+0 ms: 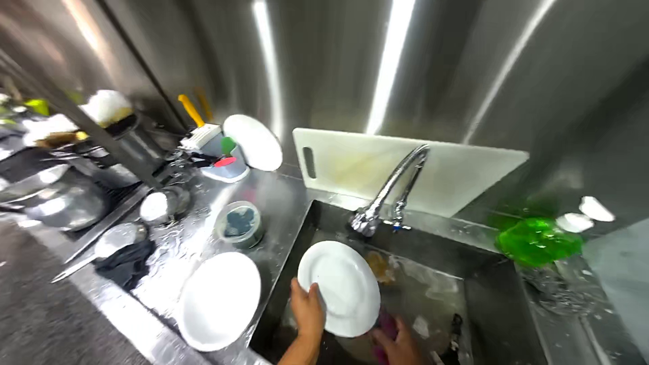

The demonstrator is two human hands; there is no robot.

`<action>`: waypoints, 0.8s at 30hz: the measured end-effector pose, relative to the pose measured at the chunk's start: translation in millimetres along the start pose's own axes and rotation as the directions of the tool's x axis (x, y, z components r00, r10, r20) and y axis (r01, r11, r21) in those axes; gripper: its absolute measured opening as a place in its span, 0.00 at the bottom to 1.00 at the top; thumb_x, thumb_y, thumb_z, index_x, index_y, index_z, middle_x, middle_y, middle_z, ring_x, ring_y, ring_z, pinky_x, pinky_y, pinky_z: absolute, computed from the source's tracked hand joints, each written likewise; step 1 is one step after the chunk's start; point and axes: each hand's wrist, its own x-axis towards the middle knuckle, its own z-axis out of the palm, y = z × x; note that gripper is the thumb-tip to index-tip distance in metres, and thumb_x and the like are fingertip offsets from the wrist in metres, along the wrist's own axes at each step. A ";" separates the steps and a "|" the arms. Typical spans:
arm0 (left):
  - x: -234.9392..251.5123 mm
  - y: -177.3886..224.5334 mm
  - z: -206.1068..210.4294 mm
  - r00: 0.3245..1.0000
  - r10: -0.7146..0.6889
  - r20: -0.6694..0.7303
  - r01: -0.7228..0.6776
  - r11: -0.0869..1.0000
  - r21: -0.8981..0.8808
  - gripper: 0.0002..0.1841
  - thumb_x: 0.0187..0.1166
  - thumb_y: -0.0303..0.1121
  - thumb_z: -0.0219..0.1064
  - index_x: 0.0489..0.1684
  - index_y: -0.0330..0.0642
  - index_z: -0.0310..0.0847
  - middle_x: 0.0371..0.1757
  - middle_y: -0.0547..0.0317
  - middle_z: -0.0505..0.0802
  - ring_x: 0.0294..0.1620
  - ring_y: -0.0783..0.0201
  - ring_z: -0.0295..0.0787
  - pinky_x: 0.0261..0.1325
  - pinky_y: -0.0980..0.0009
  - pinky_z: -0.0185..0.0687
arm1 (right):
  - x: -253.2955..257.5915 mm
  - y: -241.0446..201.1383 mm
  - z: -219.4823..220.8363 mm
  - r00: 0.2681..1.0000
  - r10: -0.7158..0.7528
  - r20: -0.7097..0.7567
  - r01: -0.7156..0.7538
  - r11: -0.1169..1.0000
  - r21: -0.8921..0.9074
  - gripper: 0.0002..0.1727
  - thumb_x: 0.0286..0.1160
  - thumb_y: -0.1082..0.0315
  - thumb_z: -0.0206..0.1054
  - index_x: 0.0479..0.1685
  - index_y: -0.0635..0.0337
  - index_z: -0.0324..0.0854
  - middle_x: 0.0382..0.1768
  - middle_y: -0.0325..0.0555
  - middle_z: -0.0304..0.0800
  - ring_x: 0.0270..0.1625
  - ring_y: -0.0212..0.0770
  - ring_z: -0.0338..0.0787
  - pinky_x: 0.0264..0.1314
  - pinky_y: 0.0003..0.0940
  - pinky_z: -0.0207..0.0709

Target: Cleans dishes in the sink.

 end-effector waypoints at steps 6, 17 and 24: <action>3.9 57.3 -72.4 0.999 0.003 0.050 0.004 0.991 -0.136 0.22 0.81 0.20 0.64 0.74 0.32 0.66 0.53 0.39 0.90 0.46 0.54 0.93 0.51 0.56 0.90 | 6.6 1.1 -32.5 0.993 -0.060 -0.102 0.049 0.993 -0.106 0.31 0.79 0.63 0.68 0.77 0.71 0.71 0.58 0.73 0.85 0.58 0.65 0.88 0.60 0.67 0.78; 20.8 51.6 -239.7 0.964 0.040 -0.262 0.015 0.979 0.204 0.28 0.83 0.26 0.64 0.82 0.34 0.64 0.68 0.35 0.82 0.57 0.56 0.83 0.62 0.53 0.79 | -1.0 -15.8 -28.6 0.990 -0.045 0.137 0.062 0.990 -0.124 0.28 0.77 0.64 0.73 0.74 0.69 0.76 0.58 0.63 0.89 0.58 0.53 0.91 0.64 0.52 0.83; 5.8 33.3 -226.7 0.772 0.625 -0.116 -0.339 0.559 0.757 0.25 0.81 0.30 0.63 0.72 0.19 0.73 0.77 0.15 0.72 0.80 0.20 0.65 0.83 0.33 0.58 | 91.3 45.3 -34.7 0.964 0.223 0.145 -0.124 0.858 -0.499 0.27 0.80 0.51 0.71 0.63 0.67 0.84 0.55 0.66 0.90 0.61 0.62 0.88 0.69 0.62 0.75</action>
